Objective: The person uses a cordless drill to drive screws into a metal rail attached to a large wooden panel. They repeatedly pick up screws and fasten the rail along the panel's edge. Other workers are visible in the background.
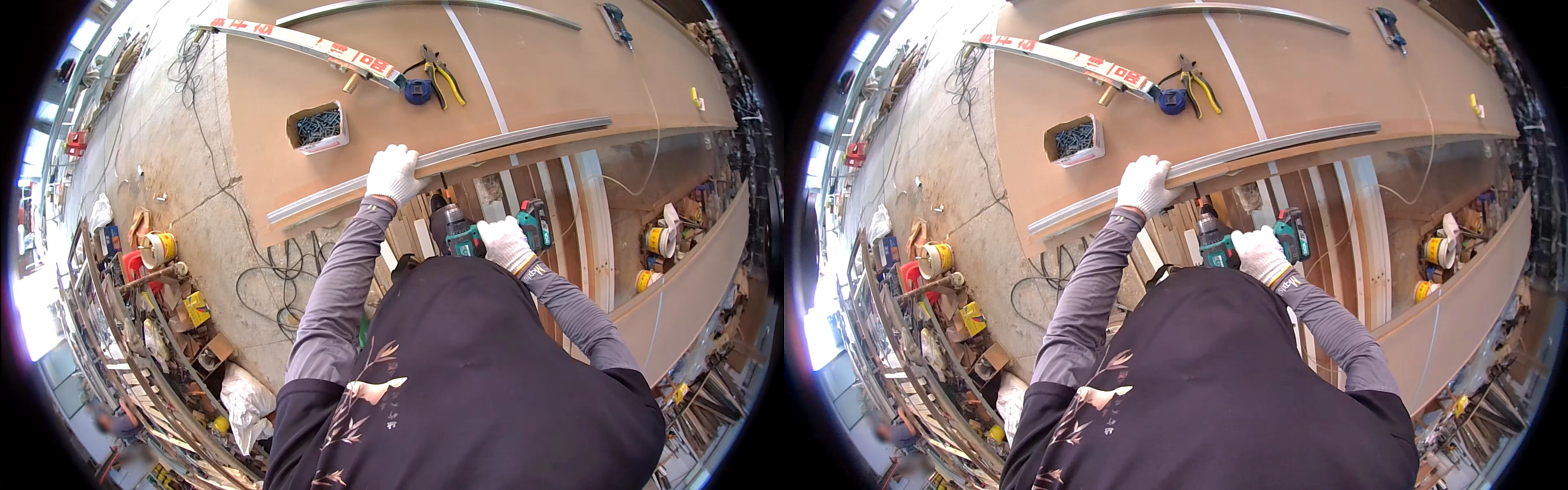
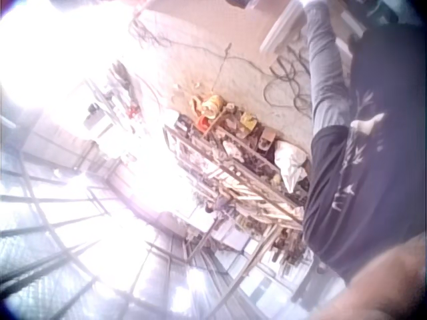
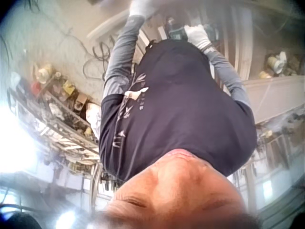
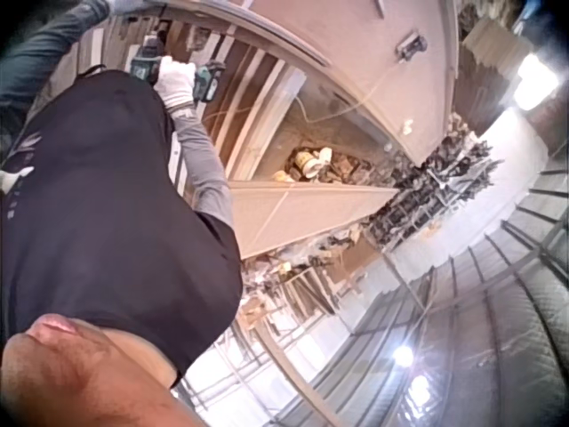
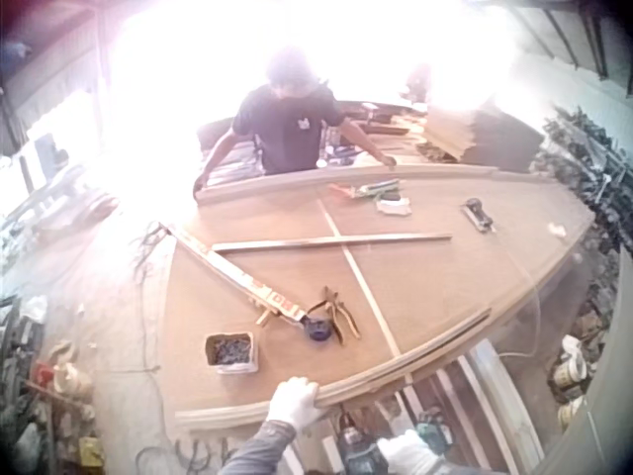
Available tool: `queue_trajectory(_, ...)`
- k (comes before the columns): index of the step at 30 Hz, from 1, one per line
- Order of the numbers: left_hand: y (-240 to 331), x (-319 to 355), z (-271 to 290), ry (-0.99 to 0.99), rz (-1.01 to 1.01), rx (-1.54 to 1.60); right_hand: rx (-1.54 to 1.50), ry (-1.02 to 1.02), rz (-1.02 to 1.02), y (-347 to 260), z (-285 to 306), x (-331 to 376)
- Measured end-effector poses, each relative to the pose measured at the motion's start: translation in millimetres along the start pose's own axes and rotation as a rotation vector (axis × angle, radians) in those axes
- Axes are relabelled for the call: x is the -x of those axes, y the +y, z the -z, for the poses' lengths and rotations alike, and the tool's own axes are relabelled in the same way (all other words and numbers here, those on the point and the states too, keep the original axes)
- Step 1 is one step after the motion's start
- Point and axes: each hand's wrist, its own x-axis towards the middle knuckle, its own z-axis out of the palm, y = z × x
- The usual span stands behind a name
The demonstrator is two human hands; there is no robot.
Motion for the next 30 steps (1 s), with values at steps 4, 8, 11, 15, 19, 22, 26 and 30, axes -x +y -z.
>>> queue_trajectory(4,-2,1,-1,0.008,-0.007,-0.002,0.023,0.021,-0.012,-2,2,1)
queue_trajectory(8,-1,0,1,-0.027,0.005,0.008,0.031,0.047,-0.032,-6,10,0)
queue_trajectory(11,-1,0,-1,0.006,-0.012,-0.005,-0.052,0.037,-0.001,-2,-3,0)
queue_trajectory(15,-2,-1,-1,0.003,-0.017,-0.005,-0.036,-0.01,-0.014,-2,2,0)
queue_trajectory(19,-1,0,1,0.014,-0.013,-0.002,-0.035,0.026,-0.037,-3,5,0)
queue_trajectory(22,-1,0,1,0.015,-0.012,0.003,-0.073,0.015,-0.004,-1,1,2)
queue_trajectory(26,-1,0,-2,0.02,-0.013,-0.015,-0.036,-0.01,0.005,2,1,0)
queue_trajectory(30,-1,1,-1,0.038,-0.017,0.008,0.057,0.079,-0.018,1,-5,5)
